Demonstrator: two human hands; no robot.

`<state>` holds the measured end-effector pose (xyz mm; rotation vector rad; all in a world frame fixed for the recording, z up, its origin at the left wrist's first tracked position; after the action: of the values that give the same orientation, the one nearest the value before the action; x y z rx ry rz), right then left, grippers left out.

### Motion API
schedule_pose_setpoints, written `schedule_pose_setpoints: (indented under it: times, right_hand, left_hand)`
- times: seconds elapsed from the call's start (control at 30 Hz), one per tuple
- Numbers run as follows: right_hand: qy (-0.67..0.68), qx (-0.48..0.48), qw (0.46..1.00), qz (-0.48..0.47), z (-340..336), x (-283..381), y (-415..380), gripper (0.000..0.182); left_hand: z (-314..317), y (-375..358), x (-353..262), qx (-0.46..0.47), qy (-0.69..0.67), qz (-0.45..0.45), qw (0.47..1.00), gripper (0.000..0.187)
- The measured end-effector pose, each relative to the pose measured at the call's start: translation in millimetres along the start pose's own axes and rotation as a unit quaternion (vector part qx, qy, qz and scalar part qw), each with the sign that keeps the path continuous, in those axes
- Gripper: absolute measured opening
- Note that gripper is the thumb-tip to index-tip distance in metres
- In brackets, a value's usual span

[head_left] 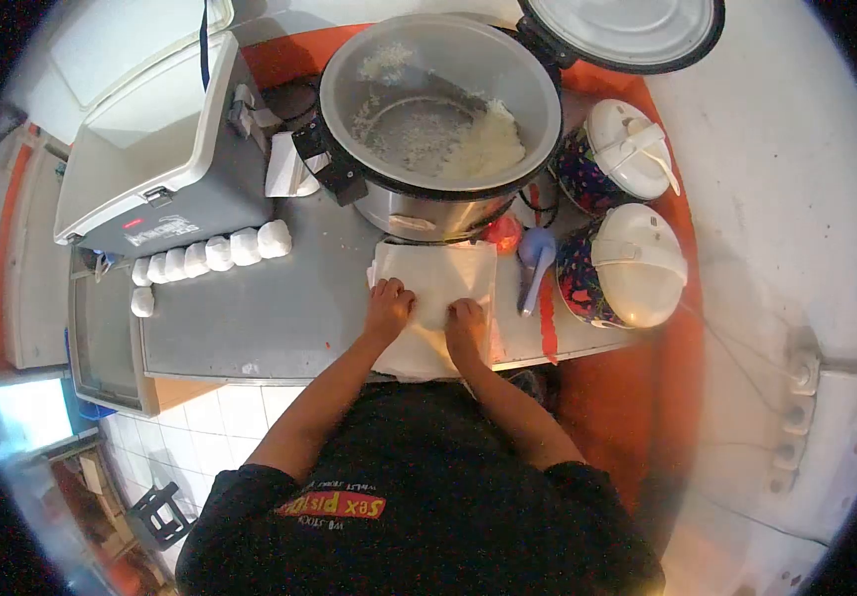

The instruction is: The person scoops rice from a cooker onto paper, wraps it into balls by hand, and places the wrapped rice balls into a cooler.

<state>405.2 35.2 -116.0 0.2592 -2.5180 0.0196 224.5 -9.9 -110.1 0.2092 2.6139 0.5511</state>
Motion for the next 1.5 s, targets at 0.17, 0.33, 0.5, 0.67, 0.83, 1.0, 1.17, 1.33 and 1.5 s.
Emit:
schedule_pose_setpoints:
  times: [0.17,0.33,0.5,0.67,0.83,1.0,1.17,1.33,1.5]
  right_hand:
    - [-0.053,0.005,0.99,-0.132,-24,13,-29,0.034]
    - [-0.023,0.09,0.992,-0.086,-13,-19,-21,0.042]
    - [-0.019,0.2,0.976,0.079,-2,-9,27,0.027]
    - [-0.064,0.064,0.994,0.057,13,-1,58,0.017]
    - [-0.192,0.137,0.972,-0.002,38,-7,62,0.02]
    - [-0.05,0.274,0.951,0.136,42,4,53,0.064]
    - [-0.155,0.042,0.981,0.106,47,40,7,0.082]
    - [0.121,0.058,0.991,0.003,43,69,7,0.076]
    - [0.371,0.257,0.879,0.152,43,116,7,0.059]
  left_hand:
    - [-7,-19,-10,0.187,0.046,0.008,0.981,0.02]
    - [-11,-30,-3,0.169,0.05,0.156,0.972,0.031]
    - [18,-5,34,0.302,-0.037,0.022,0.952,0.026]
    - [21,15,23,0.234,0.001,-0.048,0.971,0.016]
    - [4,-6,2,0.15,0.03,-0.074,0.986,0.013]
    - [21,-53,-13,0.069,0.012,-0.026,0.997,0.024]
    - [17,-58,-17,0.197,0.045,-0.076,0.976,0.044]
    - [-12,-59,0,0.22,-0.105,-0.17,0.955,0.045]
    - [-28,-64,28,0.006,-0.386,-0.224,0.895,0.052]
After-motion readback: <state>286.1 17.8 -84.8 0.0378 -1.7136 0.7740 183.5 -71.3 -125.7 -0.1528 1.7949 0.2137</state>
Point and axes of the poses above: each hand's wrist, its own y-axis towards the middle knuckle, its own z-axis out of the palm, x = y × z, the point moved 6 cm from there along y, towards the middle knuckle, and after that the axes turned 12 degrees about z, right-handed, at the moved point
